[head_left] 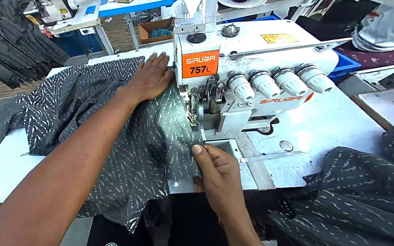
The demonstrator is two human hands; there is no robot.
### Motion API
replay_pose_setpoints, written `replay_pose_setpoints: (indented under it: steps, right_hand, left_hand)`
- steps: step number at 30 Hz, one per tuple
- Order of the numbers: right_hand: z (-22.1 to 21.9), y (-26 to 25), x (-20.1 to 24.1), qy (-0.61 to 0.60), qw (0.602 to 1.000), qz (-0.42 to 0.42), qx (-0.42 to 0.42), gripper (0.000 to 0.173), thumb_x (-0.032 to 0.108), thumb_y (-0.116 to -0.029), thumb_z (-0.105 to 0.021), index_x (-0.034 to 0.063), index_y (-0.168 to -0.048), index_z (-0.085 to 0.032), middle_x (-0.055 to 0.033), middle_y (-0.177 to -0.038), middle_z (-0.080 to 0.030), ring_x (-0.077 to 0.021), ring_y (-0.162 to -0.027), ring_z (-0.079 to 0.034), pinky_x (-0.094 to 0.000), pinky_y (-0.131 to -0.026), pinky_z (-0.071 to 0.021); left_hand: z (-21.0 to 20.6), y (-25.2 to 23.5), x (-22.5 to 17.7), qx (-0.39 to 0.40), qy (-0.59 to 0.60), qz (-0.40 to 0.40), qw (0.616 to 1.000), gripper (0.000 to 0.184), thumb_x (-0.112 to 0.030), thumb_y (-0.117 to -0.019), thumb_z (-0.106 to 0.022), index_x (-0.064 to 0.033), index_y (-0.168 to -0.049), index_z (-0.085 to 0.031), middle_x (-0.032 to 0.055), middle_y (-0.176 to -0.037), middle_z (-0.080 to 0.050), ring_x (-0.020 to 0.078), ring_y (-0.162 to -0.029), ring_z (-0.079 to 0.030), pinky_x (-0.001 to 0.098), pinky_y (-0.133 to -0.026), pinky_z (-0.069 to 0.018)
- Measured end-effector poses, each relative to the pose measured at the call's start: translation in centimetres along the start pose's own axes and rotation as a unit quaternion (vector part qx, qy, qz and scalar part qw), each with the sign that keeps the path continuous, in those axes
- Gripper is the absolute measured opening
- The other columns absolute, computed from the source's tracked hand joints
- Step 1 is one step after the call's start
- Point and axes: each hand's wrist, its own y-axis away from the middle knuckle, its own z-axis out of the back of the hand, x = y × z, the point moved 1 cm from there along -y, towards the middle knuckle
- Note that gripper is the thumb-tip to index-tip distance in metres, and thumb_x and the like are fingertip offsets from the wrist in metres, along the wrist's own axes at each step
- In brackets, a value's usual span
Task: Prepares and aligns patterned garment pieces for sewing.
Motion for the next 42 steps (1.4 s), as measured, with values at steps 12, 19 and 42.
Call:
replay_pose_setpoints:
  steps: [12, 19, 42]
  right_hand:
    - [0.0, 1.1, -0.2, 0.011, 0.999, 0.035, -0.017, 0.024, 0.017, -0.1050, -0.055, 0.0062, -0.088, -0.069, -0.0054, -0.057, -0.060, -0.0139, -0.041, -0.057, -0.0268, -0.037, -0.0506]
    - [0.2, 1.3, 0.6, 0.034, 0.998, 0.042, -0.042, 0.024, 0.018, -0.1059, -0.052, 0.0076, -0.094, -0.071, -0.0051, -0.065, -0.069, -0.0126, -0.042, -0.060, -0.0246, -0.037, -0.0508]
    - [-0.9, -0.2, 3.0, 0.553, 0.780, 0.292, -0.028, 0.040, 0.018, -0.0967, -0.059, 0.0165, -0.136, -0.067, -0.0009, -0.063, -0.059, -0.0211, -0.048, -0.055, -0.0377, -0.040, -0.0401]
  left_hand:
    - [-3.5, 17.2, -8.0, -0.249, 0.260, -0.101, 0.927, 0.023, -0.022, -0.0969, -0.062, -0.0142, -0.115, -0.075, -0.0056, -0.113, -0.069, 0.0106, -0.109, -0.062, 0.0315, -0.091, -0.0548]
    - [-4.5, 16.0, -6.4, -0.229, 0.172, -0.191, 0.939, 0.026, -0.016, -0.0996, -0.055, -0.0151, -0.110, -0.079, -0.0047, -0.118, -0.070, 0.0130, -0.117, -0.059, 0.0330, -0.100, -0.0478]
    - [-4.2, 18.5, -6.7, -0.249, 0.149, -0.187, 0.938, 0.016, -0.012, -0.0978, -0.062, -0.0101, -0.103, -0.078, -0.0006, -0.097, -0.068, 0.0071, -0.087, -0.065, 0.0224, -0.075, -0.0570]
